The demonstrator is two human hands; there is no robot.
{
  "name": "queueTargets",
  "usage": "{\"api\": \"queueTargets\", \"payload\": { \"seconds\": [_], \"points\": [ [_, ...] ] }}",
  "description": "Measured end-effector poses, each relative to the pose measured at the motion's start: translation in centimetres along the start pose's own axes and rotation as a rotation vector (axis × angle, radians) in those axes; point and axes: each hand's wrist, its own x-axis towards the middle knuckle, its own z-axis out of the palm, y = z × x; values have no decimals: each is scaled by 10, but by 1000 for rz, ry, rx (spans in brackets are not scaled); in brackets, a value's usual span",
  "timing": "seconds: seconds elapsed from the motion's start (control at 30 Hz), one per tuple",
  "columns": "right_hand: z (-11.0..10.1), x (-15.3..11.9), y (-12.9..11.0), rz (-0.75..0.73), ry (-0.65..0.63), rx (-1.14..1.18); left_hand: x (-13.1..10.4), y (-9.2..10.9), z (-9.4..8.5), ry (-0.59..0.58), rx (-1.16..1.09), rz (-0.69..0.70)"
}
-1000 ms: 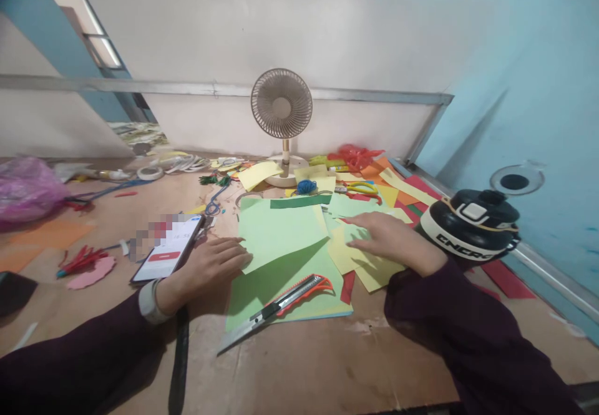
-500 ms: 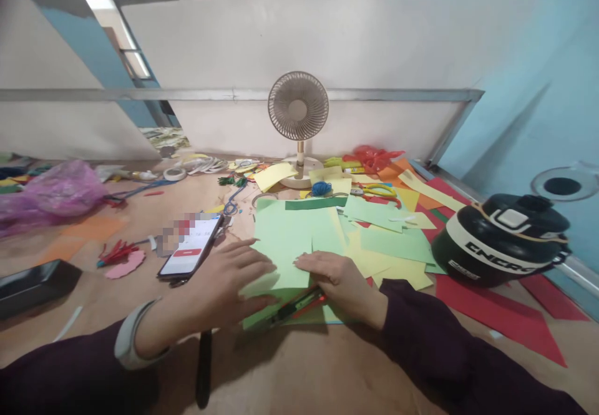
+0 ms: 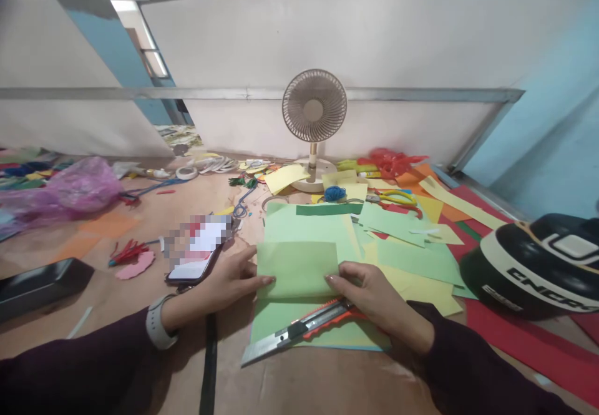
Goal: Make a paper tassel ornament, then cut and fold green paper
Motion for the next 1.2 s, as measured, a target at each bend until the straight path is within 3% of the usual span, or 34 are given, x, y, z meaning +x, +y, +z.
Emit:
{"api": "queueTargets", "payload": {
  "seconds": [0.17,0.33,0.4,0.47,0.53,0.6,0.77,0.93,1.07,1.13,1.2],
  "points": [
    [2,-1,-1,-103,35,-221,-9,12,5,155,108,-87],
    [5,-2,-2,-123,60,-284,-13,9,10,184,304,-1],
    [2,-2,-2,-117,67,-233,-15,4,10,258,467,149],
    [-1,-2,0,-159,74,-149,-17,2,7,317,657,421],
    [-3,0,3,-265,78,-80,-20,3,3,262,800,727],
    [-3,4,9,-348,72,-30,-21,5,1,135,870,892],
    [-2,9,16,-298,65,-40,-19,11,3,-21,1016,775],
    [-5,3,5,-660,122,-388,-23,14,12,48,1177,722],
    [-4,-2,1,-892,87,-556,-27,18,24,14,1124,740],
    [-4,-2,1,-896,41,-544,-27,17,26,12,1020,662],
    [-4,-1,1,-781,12,-507,-25,15,24,34,897,541]
  ]
}}
